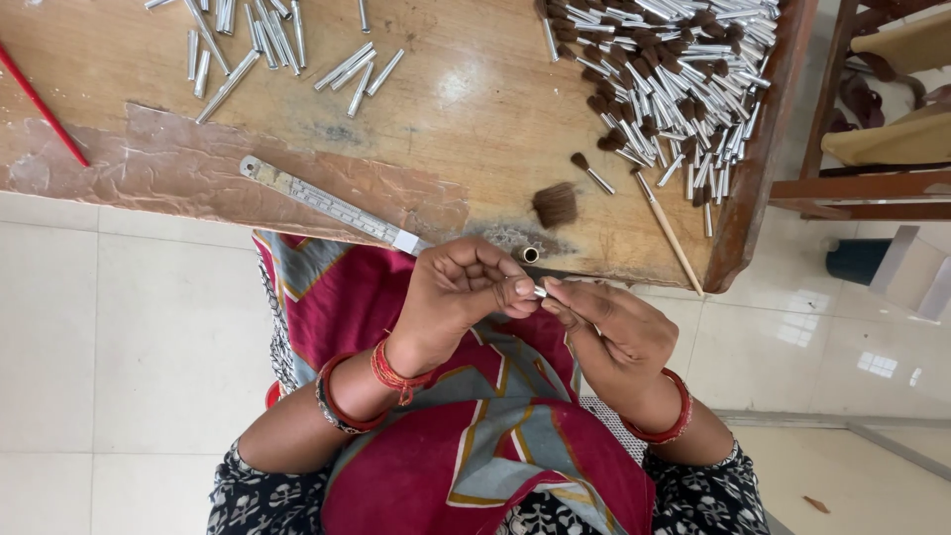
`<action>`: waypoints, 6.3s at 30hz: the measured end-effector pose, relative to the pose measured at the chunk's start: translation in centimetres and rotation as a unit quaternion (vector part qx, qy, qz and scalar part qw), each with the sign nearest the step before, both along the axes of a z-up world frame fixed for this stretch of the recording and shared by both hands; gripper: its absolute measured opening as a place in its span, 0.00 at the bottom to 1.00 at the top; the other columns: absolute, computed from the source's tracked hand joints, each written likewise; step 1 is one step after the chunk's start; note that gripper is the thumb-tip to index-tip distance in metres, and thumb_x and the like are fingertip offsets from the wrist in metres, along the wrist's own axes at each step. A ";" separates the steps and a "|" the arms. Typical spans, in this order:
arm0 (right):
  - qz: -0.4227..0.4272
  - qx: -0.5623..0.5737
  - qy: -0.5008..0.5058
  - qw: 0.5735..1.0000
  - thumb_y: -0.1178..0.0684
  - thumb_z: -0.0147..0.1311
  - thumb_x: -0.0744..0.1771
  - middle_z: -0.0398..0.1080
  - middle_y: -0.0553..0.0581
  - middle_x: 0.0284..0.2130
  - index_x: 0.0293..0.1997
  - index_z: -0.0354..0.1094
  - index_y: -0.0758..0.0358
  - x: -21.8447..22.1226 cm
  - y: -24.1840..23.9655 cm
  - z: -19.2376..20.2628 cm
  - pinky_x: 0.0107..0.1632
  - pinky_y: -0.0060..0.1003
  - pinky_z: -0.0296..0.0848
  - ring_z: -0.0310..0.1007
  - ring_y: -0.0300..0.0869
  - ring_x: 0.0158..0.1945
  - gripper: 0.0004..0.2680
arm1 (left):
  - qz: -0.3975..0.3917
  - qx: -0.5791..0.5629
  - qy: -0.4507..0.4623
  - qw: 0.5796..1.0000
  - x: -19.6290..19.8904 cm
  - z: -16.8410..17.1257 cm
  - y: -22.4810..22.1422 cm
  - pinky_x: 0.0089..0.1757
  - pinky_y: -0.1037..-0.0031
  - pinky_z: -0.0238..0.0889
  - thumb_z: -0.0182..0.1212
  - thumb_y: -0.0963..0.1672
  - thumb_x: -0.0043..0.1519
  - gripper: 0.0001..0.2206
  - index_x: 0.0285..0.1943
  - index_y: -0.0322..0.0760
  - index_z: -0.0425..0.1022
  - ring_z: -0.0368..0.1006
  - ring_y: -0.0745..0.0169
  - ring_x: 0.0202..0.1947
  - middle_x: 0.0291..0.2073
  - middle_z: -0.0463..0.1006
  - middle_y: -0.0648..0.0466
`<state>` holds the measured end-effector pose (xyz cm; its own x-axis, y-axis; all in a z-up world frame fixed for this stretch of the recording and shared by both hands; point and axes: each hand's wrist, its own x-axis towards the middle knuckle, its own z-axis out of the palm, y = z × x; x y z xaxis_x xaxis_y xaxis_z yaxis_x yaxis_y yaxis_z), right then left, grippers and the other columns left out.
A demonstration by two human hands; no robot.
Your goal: Assembling cosmetic brushes by inserting hair bundles into metal ferrules.
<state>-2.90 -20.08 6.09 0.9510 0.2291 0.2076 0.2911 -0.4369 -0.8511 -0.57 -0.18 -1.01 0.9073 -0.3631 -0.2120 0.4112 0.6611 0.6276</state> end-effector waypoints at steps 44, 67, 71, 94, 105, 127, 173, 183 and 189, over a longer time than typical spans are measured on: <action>0.014 -0.083 -0.058 0.995 0.69 0.61 0.65 0.79 0.63 0.43 0.54 0.73 0.67 0.0 0.3 2.3 0.46 0.33 0.82 0.83 0.42 0.45 0.13 | -0.031 -0.024 0.004 0.999 -0.2 0.2 0.2 0.41 0.71 0.79 0.67 0.36 0.63 0.06 0.46 0.25 0.77 0.82 0.61 0.37 0.36 0.83 0.46; -0.066 -0.101 -0.177 0.977 0.58 0.64 0.66 0.66 0.62 0.51 0.57 0.73 0.65 -1.0 1.6 -1.8 0.48 0.36 0.74 0.68 0.49 0.52 0.13 | -0.015 -0.049 0.023 0.998 -0.6 0.6 -0.4 0.43 0.71 0.78 0.69 0.34 0.60 0.06 0.43 0.27 0.79 0.82 0.59 0.39 0.38 0.83 0.46; -0.078 -0.088 -0.231 0.966 0.60 0.66 0.65 0.71 0.57 0.44 0.53 0.75 0.61 0.1 1.7 -1.2 0.52 0.40 0.74 0.72 0.47 0.48 0.11 | -0.029 -0.034 0.076 0.996 -0.3 0.8 -1.0 0.42 0.73 0.77 0.67 0.35 0.58 0.09 0.46 0.29 0.80 0.82 0.61 0.38 0.38 0.83 0.46; -0.061 -0.090 -0.149 0.983 0.70 0.62 0.63 0.75 0.60 0.40 0.46 0.76 0.69 0.2 -0.7 -0.5 0.46 0.35 0.75 0.77 0.45 0.43 0.10 | 0.088 0.015 0.015 0.996 1.8 1.1 -0.4 0.42 0.71 0.78 0.66 0.36 0.63 0.06 0.48 0.26 0.77 0.82 0.60 0.39 0.39 0.85 0.44; -0.072 -0.065 -0.120 0.988 0.69 0.63 0.64 0.76 0.60 0.40 0.47 0.76 0.69 -0.1 -0.2 -0.8 0.45 0.32 0.75 0.78 0.43 0.43 0.10 | 0.089 0.005 -0.038 0.995 1.5 0.5 -0.8 0.47 0.70 0.79 0.68 0.33 0.60 0.07 0.44 0.27 0.79 0.82 0.59 0.44 0.41 0.84 0.43; -0.115 -0.038 -0.028 0.992 0.64 0.63 0.66 0.76 0.57 0.46 0.48 0.77 0.66 2.9 -1.8 -0.2 0.56 0.34 0.72 0.74 0.43 0.53 0.07 | 0.065 0.271 -0.194 0.941 1.4 2.5 -0.9 0.39 0.81 0.75 0.72 0.36 0.58 0.08 0.44 0.32 0.82 0.80 0.72 0.38 0.39 0.80 0.54; 0.020 -0.088 0.018 0.996 0.65 0.59 0.67 0.76 0.59 0.40 0.49 0.73 0.67 1.1 5.2 -0.5 0.42 0.32 0.75 0.79 0.44 0.40 0.07 | 0.127 0.541 -0.647 0.522 -0.8 0.7 7.3 0.47 0.65 0.75 0.69 0.41 0.59 0.12 0.49 0.30 0.76 0.76 0.53 0.46 0.45 0.77 0.47; 0.031 -0.116 -0.097 0.988 0.64 0.64 0.66 0.76 0.58 0.41 0.52 0.76 0.61 1.7 7.7 -3.0 0.41 0.35 0.75 0.79 0.45 0.41 0.10 | 0.158 0.655 -0.537 0.507 -0.1 0.7 11.5 0.62 0.58 0.68 0.66 0.40 0.62 0.16 0.59 0.27 0.78 0.73 0.50 0.61 0.58 0.77 0.45; 0.033 -0.137 -0.091 0.986 0.64 0.65 0.66 0.76 0.57 0.40 0.52 0.77 0.61 1.9 7.8 -3.9 0.39 0.35 0.74 0.78 0.44 0.38 0.10 | 0.153 0.650 -0.534 0.519 -0.2 0.6 11.8 0.63 0.57 0.67 0.62 0.39 0.59 0.18 0.59 0.28 0.78 0.72 0.48 0.62 0.59 0.76 0.44</action>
